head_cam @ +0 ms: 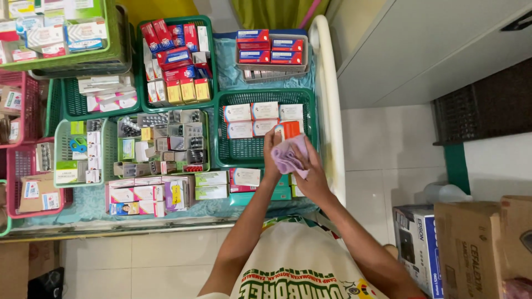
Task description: The person wipes small rectangular boxes with a pink cloth, picking them up from a green basket, cleaning them, and placing them back into the basket. The person handles multiple boxes of different colors, including white, orange, and teal.
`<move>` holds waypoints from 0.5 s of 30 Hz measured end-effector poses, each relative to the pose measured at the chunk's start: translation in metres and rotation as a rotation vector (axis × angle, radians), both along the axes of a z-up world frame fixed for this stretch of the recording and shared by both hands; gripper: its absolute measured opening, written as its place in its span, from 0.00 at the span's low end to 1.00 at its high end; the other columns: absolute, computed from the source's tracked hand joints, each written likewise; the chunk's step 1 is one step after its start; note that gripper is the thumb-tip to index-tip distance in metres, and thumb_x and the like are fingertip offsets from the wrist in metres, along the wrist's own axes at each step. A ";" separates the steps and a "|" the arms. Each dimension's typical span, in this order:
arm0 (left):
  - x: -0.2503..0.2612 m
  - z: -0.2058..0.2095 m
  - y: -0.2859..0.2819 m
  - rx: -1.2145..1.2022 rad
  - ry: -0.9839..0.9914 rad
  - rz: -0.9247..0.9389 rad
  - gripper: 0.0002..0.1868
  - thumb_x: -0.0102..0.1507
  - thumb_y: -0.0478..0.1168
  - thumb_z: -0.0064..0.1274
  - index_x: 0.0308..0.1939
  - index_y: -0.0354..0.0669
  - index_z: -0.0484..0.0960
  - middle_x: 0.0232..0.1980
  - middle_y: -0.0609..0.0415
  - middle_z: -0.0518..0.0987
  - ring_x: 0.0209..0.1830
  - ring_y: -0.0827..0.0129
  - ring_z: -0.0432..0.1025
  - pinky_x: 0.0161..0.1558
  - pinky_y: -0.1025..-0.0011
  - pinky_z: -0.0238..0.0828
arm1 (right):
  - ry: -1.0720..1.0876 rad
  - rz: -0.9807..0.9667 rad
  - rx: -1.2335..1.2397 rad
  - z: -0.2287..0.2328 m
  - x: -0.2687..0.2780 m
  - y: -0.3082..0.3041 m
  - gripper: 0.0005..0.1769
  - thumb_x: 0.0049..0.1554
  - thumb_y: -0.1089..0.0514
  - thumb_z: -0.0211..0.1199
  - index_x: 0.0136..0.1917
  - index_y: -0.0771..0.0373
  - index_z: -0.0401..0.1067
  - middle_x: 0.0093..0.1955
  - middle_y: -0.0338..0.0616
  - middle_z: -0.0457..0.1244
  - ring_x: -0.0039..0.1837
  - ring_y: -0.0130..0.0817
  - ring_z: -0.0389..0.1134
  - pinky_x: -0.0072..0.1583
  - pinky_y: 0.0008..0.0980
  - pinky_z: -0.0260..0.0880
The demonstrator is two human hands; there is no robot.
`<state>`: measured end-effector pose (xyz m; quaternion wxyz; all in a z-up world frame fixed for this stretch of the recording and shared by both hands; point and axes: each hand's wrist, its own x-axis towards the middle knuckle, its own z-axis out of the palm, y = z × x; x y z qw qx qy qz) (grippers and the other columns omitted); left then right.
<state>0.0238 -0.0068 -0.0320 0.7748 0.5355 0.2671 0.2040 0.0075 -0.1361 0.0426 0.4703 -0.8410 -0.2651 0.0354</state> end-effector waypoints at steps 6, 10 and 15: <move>0.002 -0.019 -0.004 -0.160 -0.183 -0.214 0.31 0.67 0.42 0.58 0.72 0.43 0.66 0.60 0.48 0.79 0.59 0.65 0.74 0.62 0.58 0.70 | 0.104 0.022 0.390 0.000 0.044 0.016 0.29 0.65 0.63 0.53 0.78 0.58 0.60 0.80 0.64 0.48 0.76 0.64 0.56 0.73 0.58 0.57; -0.006 0.000 -0.005 -0.257 -0.153 -0.300 0.40 0.65 0.39 0.58 0.79 0.44 0.57 0.67 0.46 0.73 0.64 0.64 0.70 0.64 0.59 0.67 | 0.489 -0.374 0.411 -0.035 0.058 0.020 0.33 0.67 0.48 0.60 0.76 0.70 0.59 0.74 0.59 0.58 0.73 0.45 0.60 0.74 0.53 0.57; -0.010 -0.108 0.003 -0.756 -0.011 -0.146 0.37 0.65 0.59 0.56 0.75 0.53 0.66 0.70 0.45 0.73 0.63 0.59 0.73 0.67 0.55 0.66 | 0.731 -0.406 0.367 -0.051 0.039 0.025 0.30 0.66 0.48 0.61 0.75 0.65 0.61 0.63 0.52 0.64 0.57 0.42 0.68 0.54 0.46 0.74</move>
